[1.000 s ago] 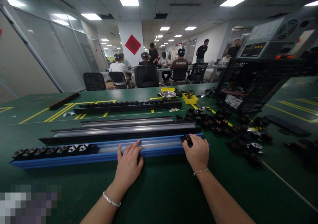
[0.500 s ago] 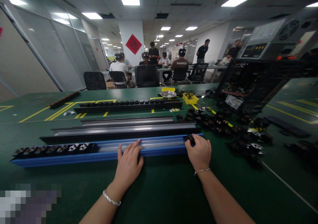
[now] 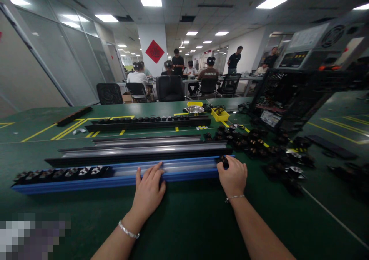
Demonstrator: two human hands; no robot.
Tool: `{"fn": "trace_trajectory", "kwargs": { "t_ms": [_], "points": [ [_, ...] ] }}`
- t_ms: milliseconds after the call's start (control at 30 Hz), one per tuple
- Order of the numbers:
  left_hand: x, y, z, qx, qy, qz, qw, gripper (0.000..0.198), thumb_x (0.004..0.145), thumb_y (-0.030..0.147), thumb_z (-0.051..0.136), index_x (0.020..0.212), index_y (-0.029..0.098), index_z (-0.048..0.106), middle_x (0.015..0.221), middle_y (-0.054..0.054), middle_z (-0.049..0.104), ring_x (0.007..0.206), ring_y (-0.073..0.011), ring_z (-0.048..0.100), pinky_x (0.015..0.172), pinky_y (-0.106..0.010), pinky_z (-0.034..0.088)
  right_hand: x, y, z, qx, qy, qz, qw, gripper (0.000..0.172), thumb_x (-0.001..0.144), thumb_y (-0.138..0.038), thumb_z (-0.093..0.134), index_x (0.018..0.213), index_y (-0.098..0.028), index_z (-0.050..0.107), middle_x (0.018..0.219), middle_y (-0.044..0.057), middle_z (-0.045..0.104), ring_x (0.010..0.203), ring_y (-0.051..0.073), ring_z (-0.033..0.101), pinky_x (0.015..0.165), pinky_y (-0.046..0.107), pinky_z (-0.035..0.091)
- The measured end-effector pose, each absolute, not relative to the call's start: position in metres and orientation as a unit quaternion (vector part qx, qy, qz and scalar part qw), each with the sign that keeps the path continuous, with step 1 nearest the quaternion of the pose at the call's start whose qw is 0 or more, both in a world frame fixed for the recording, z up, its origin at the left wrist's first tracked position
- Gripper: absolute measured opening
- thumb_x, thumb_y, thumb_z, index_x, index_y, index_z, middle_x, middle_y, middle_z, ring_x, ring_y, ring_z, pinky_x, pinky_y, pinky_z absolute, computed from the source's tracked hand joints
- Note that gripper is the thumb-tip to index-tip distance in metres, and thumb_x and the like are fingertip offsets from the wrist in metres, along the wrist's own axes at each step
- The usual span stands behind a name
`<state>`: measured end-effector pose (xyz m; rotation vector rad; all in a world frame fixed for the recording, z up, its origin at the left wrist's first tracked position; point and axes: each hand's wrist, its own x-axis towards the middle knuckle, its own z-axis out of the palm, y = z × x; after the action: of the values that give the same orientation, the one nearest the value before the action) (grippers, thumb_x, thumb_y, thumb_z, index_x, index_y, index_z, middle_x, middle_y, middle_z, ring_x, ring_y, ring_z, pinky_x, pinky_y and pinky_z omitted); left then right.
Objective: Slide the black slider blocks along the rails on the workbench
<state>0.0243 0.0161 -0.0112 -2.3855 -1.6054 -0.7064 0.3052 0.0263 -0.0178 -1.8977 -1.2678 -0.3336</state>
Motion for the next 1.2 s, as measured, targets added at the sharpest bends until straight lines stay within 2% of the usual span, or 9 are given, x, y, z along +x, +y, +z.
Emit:
{"fn": "trace_trajectory", "kwargs": {
  "t_ms": [400,900,1200],
  "points": [
    [0.025,0.016,-0.01,-0.802,-0.539,-0.242,0.088,0.023,0.081,0.022,0.047,0.1,0.025,0.058,0.129,-0.006,0.055,0.114,-0.0254,0.052,0.108,-0.06,0.013,0.314,0.027,-0.017,-0.744,-0.507,-0.136,0.412,0.031,0.075,-0.028,0.045,0.093,-0.011,0.064,0.098,0.016,0.065,0.099,0.026,0.055,0.092,0.039,0.038],
    [0.025,0.016,-0.009,-0.801,-0.542,-0.24,0.084,0.023,0.08,0.021,0.047,0.101,0.025,0.058,0.129,-0.006,0.055,0.114,-0.0253,0.052,0.108,-0.06,0.013,0.327,0.029,-0.021,-0.752,-0.479,-0.123,0.436,0.03,0.074,-0.028,0.044,0.092,-0.013,0.064,0.099,0.014,0.065,0.097,0.026,0.055,0.091,0.038,0.038],
    [0.024,0.016,-0.01,-0.803,-0.543,-0.232,0.082,0.023,0.081,0.022,0.046,0.101,0.025,0.057,0.131,-0.005,0.054,0.115,-0.0255,0.052,0.107,-0.061,0.014,0.331,0.029,-0.015,-0.785,-0.432,-0.089,0.435,0.034,0.073,-0.029,0.045,0.093,-0.01,0.065,0.104,0.016,0.064,0.097,0.028,0.055,0.089,0.039,0.039]
  ]
}}
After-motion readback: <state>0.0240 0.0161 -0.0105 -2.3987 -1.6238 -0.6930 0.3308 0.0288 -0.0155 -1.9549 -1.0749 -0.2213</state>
